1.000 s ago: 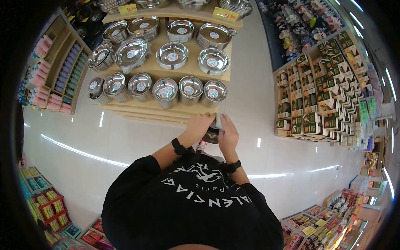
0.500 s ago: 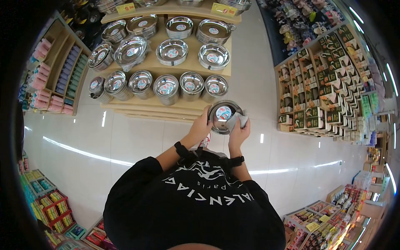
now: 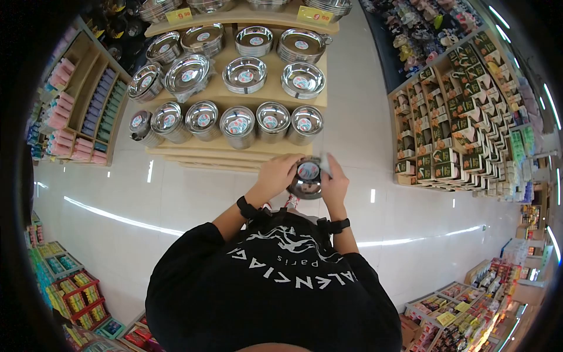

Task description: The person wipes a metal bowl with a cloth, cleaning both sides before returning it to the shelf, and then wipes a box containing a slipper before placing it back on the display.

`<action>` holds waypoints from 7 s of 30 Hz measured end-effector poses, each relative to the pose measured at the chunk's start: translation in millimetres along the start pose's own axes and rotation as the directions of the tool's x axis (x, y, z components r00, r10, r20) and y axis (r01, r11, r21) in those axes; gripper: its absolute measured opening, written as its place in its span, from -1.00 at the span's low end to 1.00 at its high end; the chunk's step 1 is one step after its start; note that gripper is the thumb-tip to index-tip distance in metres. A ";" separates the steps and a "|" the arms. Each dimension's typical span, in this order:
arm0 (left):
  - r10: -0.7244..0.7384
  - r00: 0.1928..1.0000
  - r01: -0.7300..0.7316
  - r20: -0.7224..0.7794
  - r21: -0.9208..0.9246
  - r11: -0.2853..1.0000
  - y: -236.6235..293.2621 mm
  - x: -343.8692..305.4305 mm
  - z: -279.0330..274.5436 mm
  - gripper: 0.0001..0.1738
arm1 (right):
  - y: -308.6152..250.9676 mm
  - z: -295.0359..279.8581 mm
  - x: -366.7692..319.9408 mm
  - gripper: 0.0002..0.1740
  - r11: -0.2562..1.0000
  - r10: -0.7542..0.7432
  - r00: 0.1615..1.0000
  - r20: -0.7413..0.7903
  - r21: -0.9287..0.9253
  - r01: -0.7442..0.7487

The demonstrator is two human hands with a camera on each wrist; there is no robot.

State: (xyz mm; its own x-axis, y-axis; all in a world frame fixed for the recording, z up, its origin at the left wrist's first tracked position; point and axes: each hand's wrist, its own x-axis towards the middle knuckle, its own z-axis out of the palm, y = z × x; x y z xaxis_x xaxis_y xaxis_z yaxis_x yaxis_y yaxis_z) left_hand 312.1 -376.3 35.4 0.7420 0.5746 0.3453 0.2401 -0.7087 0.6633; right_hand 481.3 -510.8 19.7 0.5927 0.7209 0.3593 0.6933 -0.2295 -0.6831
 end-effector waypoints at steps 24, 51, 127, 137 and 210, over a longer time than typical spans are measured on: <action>0.008 0.977 -0.067 0.212 0.274 0.959 -6.6 -21.1 12.0 -0.88 | -49.2 -12.5 -6.3 -0.48 0.915 -0.399 0.887 0.234 0.044 0.400; -0.715 0.626 0.682 0.312 -0.663 0.308 -114.4 38.8 132.3 -0.62 | 83.3 29.1 31.6 -0.39 0.749 0.294 0.896 0.333 0.501 -0.432; -0.488 0.863 0.430 -0.134 -0.315 0.846 -289.1 289.3 78.6 -0.59 | 186.1 185.6 337.3 -0.58 0.653 0.606 0.713 0.353 0.292 -0.699; -0.593 0.787 0.512 -0.168 -0.358 0.781 -304.4 291.5 93.6 -0.72 | 159.3 188.6 334.9 -0.47 0.466 0.748 0.600 0.282 0.420 -0.778; -0.724 0.673 0.149 -0.150 -0.932 0.331 -26.4 170.1 101.8 -0.35 | 40.3 -49.9 279.5 -0.68 -0.420 0.136 0.715 0.686 0.694 -0.585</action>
State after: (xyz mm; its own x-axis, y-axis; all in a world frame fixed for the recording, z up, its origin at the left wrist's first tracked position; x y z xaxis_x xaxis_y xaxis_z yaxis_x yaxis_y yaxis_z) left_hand 495.8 -301.5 9.0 0.2317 0.9614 -0.1487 -0.3932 0.2324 0.8896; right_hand 695.4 -351.2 124.3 0.2374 0.9325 -0.2722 -0.9224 0.1285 -0.3643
